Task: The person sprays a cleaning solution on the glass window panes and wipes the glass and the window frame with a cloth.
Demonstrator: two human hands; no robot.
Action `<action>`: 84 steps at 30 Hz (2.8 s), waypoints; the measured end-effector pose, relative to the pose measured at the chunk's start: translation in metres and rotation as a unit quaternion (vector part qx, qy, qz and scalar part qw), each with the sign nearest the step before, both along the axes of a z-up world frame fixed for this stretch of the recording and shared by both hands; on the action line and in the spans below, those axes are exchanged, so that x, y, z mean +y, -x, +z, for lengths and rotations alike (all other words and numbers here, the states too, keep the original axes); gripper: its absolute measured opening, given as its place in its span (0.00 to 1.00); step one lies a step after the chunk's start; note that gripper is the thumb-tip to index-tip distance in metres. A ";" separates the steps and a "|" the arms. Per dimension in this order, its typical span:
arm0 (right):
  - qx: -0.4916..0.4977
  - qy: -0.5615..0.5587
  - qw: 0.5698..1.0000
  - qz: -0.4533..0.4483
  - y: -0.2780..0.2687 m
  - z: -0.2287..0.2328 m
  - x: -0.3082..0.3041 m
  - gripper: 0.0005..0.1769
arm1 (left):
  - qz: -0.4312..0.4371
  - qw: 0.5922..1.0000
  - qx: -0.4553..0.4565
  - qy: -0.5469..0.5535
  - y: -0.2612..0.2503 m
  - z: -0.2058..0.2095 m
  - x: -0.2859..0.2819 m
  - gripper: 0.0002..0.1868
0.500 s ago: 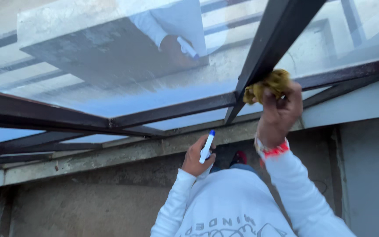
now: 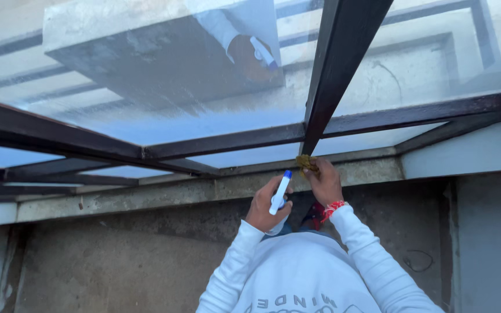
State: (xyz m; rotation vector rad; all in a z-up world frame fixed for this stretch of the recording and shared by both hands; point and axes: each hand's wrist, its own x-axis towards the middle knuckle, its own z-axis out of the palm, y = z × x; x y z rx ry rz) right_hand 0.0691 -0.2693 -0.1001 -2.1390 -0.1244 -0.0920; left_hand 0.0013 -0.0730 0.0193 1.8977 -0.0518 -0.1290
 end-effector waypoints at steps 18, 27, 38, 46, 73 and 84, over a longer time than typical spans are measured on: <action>-0.231 0.112 0.965 0.048 0.030 0.125 0.028 0.34 | 0.077 0.997 0.002 0.030 0.020 -0.022 0.027 0.33; -0.094 0.285 0.953 -0.039 -0.007 0.133 0.107 0.43 | 0.054 0.998 -0.001 0.023 0.041 -0.026 0.101 0.33; 0.016 0.395 0.918 -0.015 0.005 0.149 0.098 0.45 | 0.001 1.000 0.003 0.020 0.042 -0.031 0.127 0.34; -0.111 0.241 0.963 0.050 0.015 0.099 0.134 0.42 | 0.039 0.997 -0.001 0.068 0.044 -0.028 0.123 0.33; 0.024 0.353 0.935 -0.035 0.000 0.171 0.116 0.33 | 0.055 0.998 -0.013 0.029 0.051 -0.022 0.122 0.32; -0.051 0.305 0.947 -0.089 -0.010 0.154 0.126 0.35 | 0.062 0.997 0.003 0.044 0.067 -0.036 0.134 0.33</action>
